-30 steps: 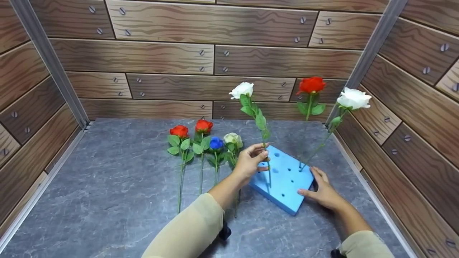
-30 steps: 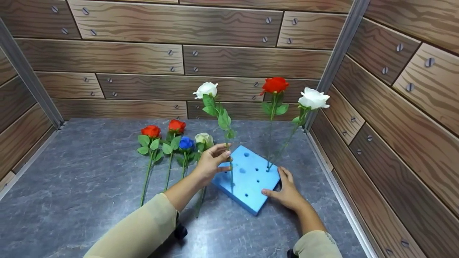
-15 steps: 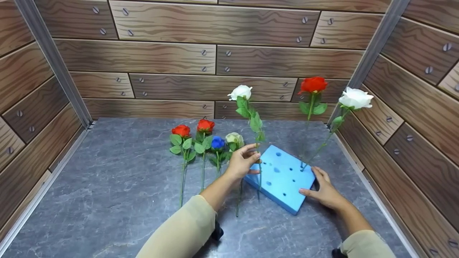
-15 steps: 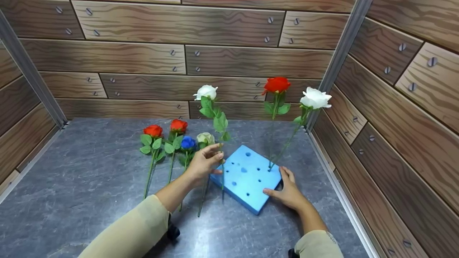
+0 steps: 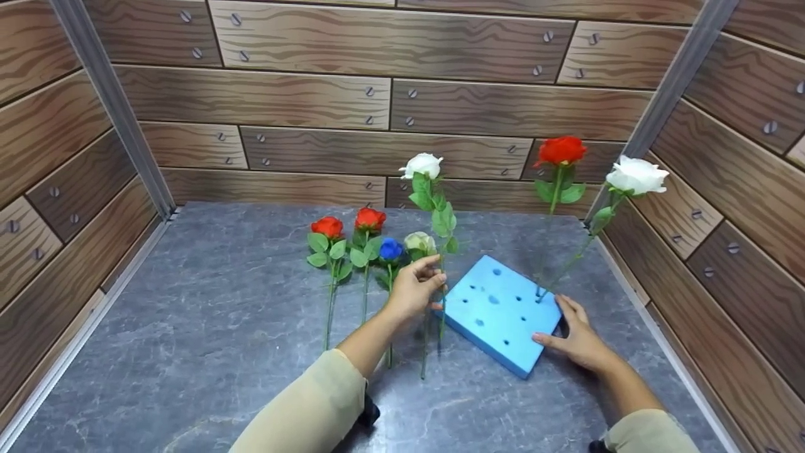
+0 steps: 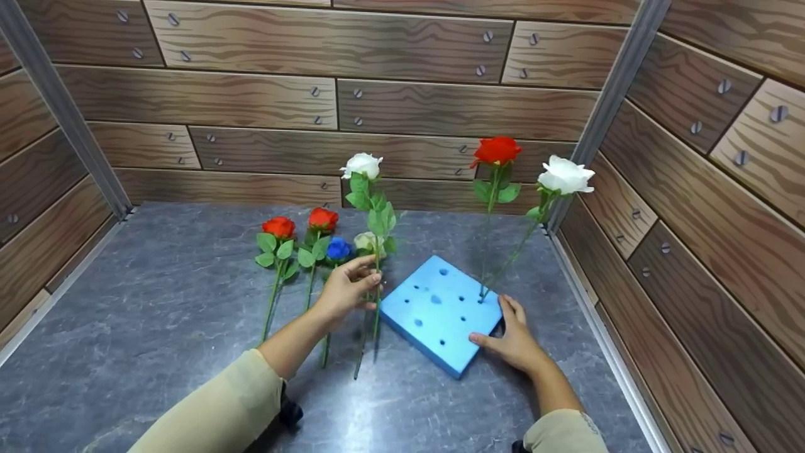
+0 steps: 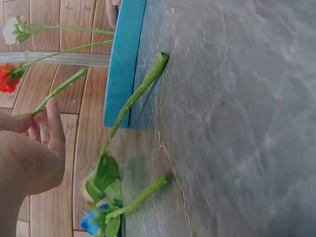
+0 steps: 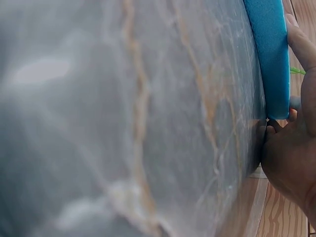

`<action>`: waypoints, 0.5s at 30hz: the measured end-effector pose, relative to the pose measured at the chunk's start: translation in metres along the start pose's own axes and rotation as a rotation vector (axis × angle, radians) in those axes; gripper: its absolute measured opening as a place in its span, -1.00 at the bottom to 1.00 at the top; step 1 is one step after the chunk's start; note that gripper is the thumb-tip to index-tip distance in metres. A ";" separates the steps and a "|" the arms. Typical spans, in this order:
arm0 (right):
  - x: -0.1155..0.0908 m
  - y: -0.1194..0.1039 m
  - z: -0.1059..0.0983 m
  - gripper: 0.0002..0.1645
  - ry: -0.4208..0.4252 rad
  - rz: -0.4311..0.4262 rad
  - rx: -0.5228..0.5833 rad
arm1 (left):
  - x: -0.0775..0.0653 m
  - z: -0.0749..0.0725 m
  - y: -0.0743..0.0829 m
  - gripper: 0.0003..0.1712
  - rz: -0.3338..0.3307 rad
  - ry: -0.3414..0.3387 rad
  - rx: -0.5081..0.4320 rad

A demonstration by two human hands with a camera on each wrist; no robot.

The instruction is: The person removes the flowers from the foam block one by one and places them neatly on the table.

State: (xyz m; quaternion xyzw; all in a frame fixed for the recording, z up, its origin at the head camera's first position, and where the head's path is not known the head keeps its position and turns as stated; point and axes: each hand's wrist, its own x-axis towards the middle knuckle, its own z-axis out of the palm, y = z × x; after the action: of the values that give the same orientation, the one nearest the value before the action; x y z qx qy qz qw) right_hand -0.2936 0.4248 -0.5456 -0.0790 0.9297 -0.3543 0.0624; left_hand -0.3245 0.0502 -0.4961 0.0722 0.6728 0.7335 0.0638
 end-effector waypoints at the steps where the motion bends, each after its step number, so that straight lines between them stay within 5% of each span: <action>1: 0.000 0.000 -0.001 0.44 0.002 -0.002 -0.002 | -0.001 -0.001 0.002 -0.41 0.001 0.006 0.015; 15: 0.001 0.000 0.000 0.43 -0.016 0.005 0.010 | -0.023 -0.033 0.011 -0.39 -0.071 0.035 0.030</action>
State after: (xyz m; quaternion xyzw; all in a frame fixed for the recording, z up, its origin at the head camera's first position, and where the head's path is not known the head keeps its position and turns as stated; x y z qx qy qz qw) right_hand -0.2942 0.4244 -0.5454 -0.0791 0.9276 -0.3581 0.0713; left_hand -0.3083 0.0124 -0.4888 0.0362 0.6869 0.7218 0.0768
